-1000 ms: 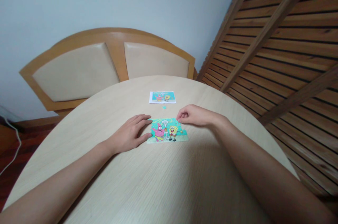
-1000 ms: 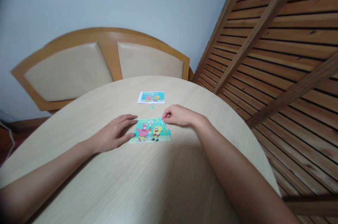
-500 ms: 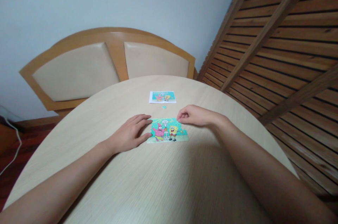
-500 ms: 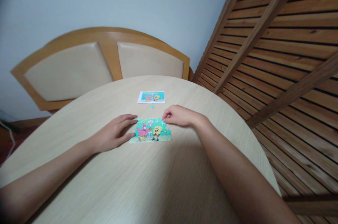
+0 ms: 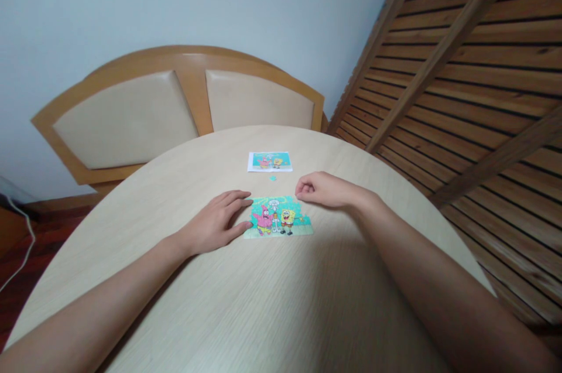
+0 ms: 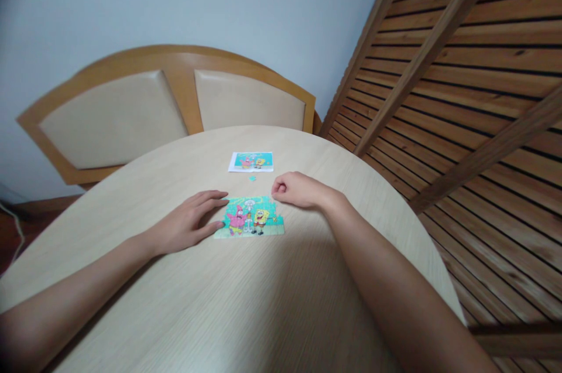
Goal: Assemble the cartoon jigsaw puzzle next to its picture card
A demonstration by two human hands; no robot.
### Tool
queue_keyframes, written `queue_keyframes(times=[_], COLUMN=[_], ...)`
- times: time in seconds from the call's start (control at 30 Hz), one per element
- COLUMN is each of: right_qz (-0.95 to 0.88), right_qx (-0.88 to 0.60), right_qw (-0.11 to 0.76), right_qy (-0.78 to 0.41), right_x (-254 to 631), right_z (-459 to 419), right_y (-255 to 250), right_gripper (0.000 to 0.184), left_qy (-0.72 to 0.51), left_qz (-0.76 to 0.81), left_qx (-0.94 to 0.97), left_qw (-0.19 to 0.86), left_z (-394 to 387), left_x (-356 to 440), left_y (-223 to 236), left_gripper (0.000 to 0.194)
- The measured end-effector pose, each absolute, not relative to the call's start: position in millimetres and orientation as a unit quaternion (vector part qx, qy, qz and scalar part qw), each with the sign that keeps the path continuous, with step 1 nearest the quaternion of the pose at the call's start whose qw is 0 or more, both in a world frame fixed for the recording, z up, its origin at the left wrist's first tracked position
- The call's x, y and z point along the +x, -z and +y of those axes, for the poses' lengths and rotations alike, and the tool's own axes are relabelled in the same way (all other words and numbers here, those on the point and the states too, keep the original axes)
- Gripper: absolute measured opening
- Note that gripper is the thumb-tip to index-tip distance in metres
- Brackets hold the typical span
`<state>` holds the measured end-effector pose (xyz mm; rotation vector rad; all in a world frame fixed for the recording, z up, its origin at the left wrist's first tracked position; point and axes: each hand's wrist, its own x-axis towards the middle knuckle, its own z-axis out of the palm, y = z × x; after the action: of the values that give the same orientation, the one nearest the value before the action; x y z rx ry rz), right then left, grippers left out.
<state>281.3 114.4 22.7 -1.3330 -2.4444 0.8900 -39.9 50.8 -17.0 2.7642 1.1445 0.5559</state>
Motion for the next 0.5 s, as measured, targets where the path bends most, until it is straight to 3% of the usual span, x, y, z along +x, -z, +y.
queue_keyframes(times=[0.3,0.5], right_qz=[-0.83,-0.826], right_qx=[-0.451,-0.516], right_qw=[0.088,0.128], right_qy=[-0.317,-0.188], right_x=[281.2,287.0], right_z=[112.3,121.0], right_y=[-21.9,-19.4], right_gripper=[0.014,0.014], left_qy=[-0.19,-0.186], left_qz=[0.376,0.376], left_qx=[0.905,0.906], left_qw=[0.056,0.053], left_z=[51.1,51.1], left_x=[-39.9,-39.8], left_y=[17.5,17.1], left_gripper=[0.041,0.041])
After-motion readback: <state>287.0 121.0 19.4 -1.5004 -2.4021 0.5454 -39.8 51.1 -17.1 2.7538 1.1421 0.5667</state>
